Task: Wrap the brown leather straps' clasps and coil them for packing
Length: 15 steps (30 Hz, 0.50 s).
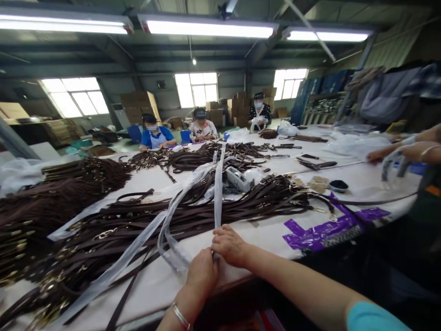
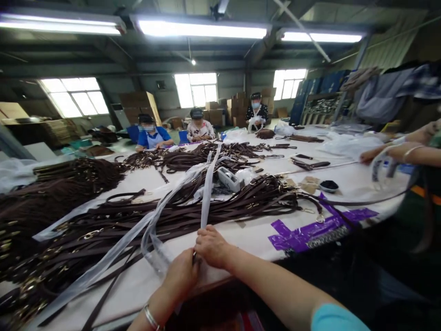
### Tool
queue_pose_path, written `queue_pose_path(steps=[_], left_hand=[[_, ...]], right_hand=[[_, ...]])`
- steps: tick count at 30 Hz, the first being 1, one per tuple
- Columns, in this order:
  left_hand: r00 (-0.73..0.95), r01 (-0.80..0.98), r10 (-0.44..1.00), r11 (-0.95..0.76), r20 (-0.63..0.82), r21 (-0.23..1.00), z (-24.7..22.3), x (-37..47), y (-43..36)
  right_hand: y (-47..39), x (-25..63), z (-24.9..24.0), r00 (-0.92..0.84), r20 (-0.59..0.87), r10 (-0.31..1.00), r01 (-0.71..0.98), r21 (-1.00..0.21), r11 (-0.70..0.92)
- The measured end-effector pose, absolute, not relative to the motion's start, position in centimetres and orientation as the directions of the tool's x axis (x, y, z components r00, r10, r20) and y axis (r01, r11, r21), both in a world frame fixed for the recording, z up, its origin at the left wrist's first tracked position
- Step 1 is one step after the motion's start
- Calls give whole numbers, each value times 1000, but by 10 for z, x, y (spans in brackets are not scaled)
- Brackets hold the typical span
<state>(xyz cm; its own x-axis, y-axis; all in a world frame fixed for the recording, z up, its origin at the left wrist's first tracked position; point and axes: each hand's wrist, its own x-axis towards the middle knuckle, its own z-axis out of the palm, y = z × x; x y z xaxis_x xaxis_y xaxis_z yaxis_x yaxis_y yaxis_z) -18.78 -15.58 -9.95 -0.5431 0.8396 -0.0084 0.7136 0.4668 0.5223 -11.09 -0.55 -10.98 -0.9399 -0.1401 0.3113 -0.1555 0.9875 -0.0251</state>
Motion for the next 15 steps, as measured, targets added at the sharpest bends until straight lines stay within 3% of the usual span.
queue_pose_path(steps=[3, 6, 8, 10, 12, 13, 15], left_hand=[[-546, 528, 827, 463, -133, 712, -93, -192, -156], [-474, -14, 797, 418, -374, 908, -76, -191, -163], [-392, -287, 809, 345, -439, 893, -64, -186, -170], [-343, -350, 832, 317, -436, 881, -56, -177, -180], [-351, -220, 844, 345, -405, 912, -56, -168, -195], [-389, -76, 847, 361, -361, 929, -58, -165, -204], [-491, 275, 848, 369, -200, 888, -63, -165, -220]], right_hand=[[-8, -99, -96, -890, 451, -67, -168, -188, 968], [-8, -96, -84, -774, 588, 235, -165, -545, 822], [-6, -103, -79, -740, 440, 508, -132, -837, 531], [-5, -117, -75, -788, 69, 612, -72, -997, 19], [-4, -136, -68, -847, -260, 464, -3, -870, -494], [-3, -147, -63, -862, -338, 377, 15, -761, -648], [3, -172, -47, -876, -368, 311, -4, -641, -768]])
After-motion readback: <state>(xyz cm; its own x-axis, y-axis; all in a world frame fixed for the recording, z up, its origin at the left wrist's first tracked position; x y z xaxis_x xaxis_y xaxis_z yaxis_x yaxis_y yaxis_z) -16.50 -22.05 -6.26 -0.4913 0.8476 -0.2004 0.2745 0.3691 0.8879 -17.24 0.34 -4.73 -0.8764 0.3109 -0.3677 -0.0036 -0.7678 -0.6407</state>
